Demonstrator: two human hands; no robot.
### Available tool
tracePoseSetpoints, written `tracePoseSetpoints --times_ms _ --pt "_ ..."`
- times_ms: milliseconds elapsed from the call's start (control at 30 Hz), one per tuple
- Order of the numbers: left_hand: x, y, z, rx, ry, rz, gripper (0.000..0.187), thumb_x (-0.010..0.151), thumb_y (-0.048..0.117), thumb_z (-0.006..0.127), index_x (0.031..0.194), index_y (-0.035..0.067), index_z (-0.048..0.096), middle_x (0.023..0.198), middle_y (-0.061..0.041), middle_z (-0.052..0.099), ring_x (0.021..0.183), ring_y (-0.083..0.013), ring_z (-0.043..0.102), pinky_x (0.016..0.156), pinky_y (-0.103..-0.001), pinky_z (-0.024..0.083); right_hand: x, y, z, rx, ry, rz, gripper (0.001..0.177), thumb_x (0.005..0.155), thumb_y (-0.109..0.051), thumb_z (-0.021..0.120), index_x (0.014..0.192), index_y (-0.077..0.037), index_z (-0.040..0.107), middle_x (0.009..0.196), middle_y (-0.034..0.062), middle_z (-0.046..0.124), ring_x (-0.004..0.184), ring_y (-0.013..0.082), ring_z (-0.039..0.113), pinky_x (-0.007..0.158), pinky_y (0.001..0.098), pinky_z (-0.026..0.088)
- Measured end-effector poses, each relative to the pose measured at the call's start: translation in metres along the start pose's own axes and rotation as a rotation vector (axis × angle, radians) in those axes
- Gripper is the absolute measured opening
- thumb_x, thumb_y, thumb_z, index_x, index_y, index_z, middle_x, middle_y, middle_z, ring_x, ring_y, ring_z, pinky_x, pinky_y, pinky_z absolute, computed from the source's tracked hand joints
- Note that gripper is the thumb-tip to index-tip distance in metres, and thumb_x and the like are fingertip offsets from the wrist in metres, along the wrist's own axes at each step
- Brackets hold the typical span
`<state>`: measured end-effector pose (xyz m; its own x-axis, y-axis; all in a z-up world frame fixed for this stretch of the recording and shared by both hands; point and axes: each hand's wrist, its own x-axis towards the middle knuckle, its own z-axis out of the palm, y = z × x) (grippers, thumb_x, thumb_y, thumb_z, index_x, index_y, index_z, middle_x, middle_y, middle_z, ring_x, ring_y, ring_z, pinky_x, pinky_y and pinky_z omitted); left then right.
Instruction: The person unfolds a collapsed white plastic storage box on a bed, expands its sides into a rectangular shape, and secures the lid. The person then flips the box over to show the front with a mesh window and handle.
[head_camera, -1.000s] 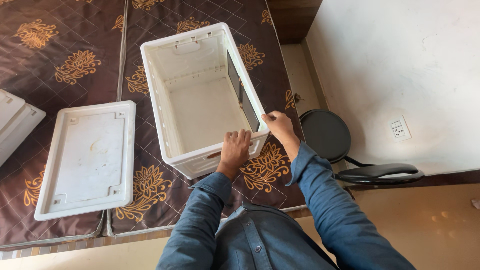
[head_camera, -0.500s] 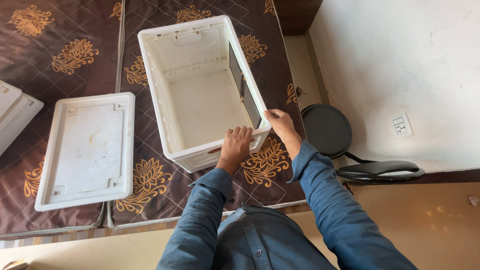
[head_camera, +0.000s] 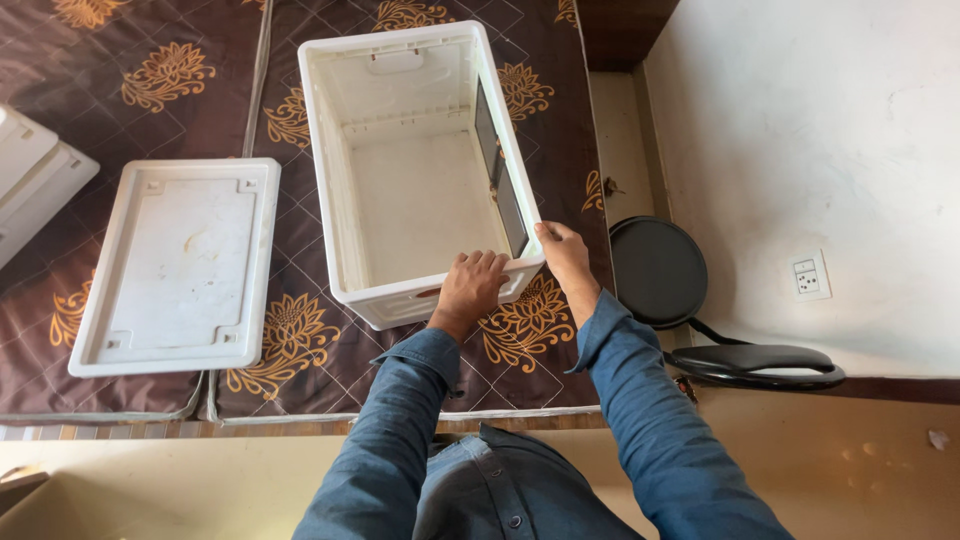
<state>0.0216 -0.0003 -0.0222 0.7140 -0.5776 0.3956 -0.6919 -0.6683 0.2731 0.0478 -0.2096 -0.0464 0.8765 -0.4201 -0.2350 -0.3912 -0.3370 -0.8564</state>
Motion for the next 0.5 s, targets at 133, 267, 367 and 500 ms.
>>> tracePoseSetpoints --times_ms 133,267,367,500 --pt "-0.01 -0.007 -0.013 0.026 0.013 -0.03 0.032 0.091 0.032 0.068 0.112 0.008 0.066 0.097 -0.005 0.066 0.094 -0.0255 0.064 0.084 -0.043 0.047 -0.001 -0.004 -0.001 -0.025 0.008 -0.011 0.041 0.094 -0.042 0.067 0.12 -0.012 0.074 0.102 0.0088 0.078 0.095 0.0201 0.073 0.085 0.0327 0.054" --pt "-0.03 -0.022 -0.034 -0.006 0.088 -0.079 0.03 0.097 0.034 0.062 0.11 0.008 0.068 0.104 -0.006 0.068 0.1 -0.0258 0.064 0.092 -0.044 0.046 -0.005 -0.002 0.005 -0.229 0.101 -0.164 0.038 0.1 -0.041 0.062 0.124 -0.014 0.073 0.109 0.015 0.07 0.102 0.0313 0.069 0.087 0.0398 0.054" --pt "-0.039 -0.028 -0.046 0.005 0.117 -0.182 0.027 0.101 0.031 0.057 0.11 0.009 0.07 0.106 -0.004 0.07 0.106 -0.0244 0.064 0.103 -0.047 0.043 -0.013 -0.007 0.021 -0.378 0.223 -0.387 0.033 0.106 -0.024 0.049 0.133 -0.011 0.065 0.118 0.0177 0.065 0.106 0.0392 0.064 0.086 0.0482 0.053" --pt "-0.053 -0.038 -0.057 0.031 0.109 -0.368 0.029 0.103 0.03 0.054 0.116 0.011 0.071 0.124 -0.008 0.068 0.127 -0.027 0.058 0.117 -0.056 0.033 -0.02 -0.015 0.035 -0.477 0.288 -0.432 0.03 0.107 -0.017 0.045 0.134 -0.008 0.056 0.124 0.0156 0.064 0.11 0.039 0.063 0.086 0.0508 0.054"
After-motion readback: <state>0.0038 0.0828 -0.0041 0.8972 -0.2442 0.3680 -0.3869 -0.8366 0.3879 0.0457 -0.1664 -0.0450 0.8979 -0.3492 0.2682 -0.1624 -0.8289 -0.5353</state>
